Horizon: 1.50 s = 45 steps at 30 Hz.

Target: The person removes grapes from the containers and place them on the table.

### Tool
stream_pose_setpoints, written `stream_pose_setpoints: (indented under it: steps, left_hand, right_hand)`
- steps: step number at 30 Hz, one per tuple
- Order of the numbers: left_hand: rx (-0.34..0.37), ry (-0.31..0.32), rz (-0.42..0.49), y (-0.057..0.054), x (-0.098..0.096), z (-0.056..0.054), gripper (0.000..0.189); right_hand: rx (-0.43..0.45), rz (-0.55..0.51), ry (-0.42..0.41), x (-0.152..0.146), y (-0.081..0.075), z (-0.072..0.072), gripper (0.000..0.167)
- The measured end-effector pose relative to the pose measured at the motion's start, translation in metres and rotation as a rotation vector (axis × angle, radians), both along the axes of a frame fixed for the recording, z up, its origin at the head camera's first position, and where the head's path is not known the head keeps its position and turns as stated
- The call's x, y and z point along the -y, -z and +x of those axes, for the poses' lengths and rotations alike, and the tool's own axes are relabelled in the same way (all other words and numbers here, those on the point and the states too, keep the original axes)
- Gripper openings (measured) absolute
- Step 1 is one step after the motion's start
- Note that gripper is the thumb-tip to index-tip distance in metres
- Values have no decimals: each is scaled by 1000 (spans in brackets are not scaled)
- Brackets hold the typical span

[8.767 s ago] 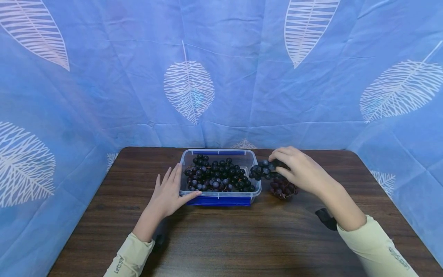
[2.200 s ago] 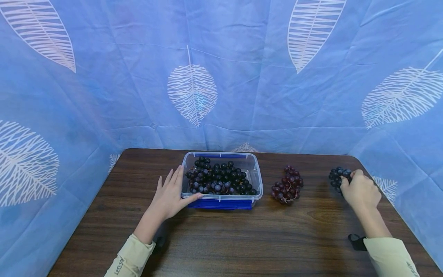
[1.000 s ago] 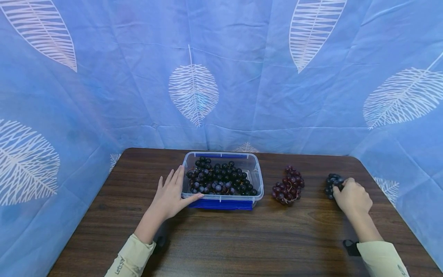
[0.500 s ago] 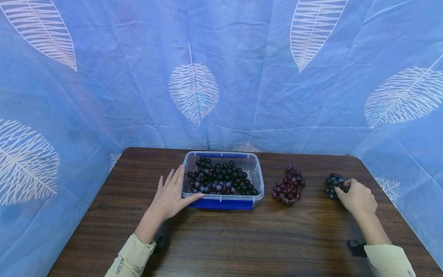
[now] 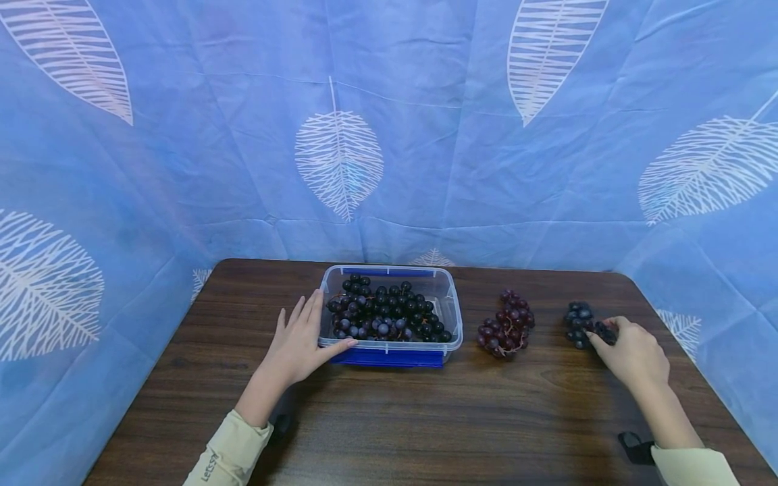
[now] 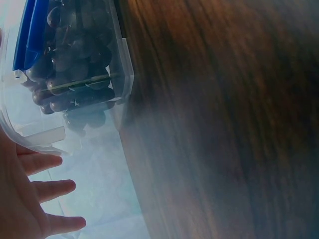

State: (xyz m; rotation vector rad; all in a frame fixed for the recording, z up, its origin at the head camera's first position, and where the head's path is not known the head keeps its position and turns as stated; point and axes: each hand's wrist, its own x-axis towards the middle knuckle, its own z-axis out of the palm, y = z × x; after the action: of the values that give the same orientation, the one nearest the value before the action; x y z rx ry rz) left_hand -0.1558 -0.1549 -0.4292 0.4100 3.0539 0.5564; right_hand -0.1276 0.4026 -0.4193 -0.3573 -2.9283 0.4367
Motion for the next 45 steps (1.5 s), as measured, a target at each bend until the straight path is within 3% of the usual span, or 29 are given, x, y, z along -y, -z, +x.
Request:
stream_pose_setpoints:
  steps: [45]
  left_hand:
    - [1,7,2,0,0,0,116]
  right_hand:
    - [-241,41,-162,53,5,54,47]
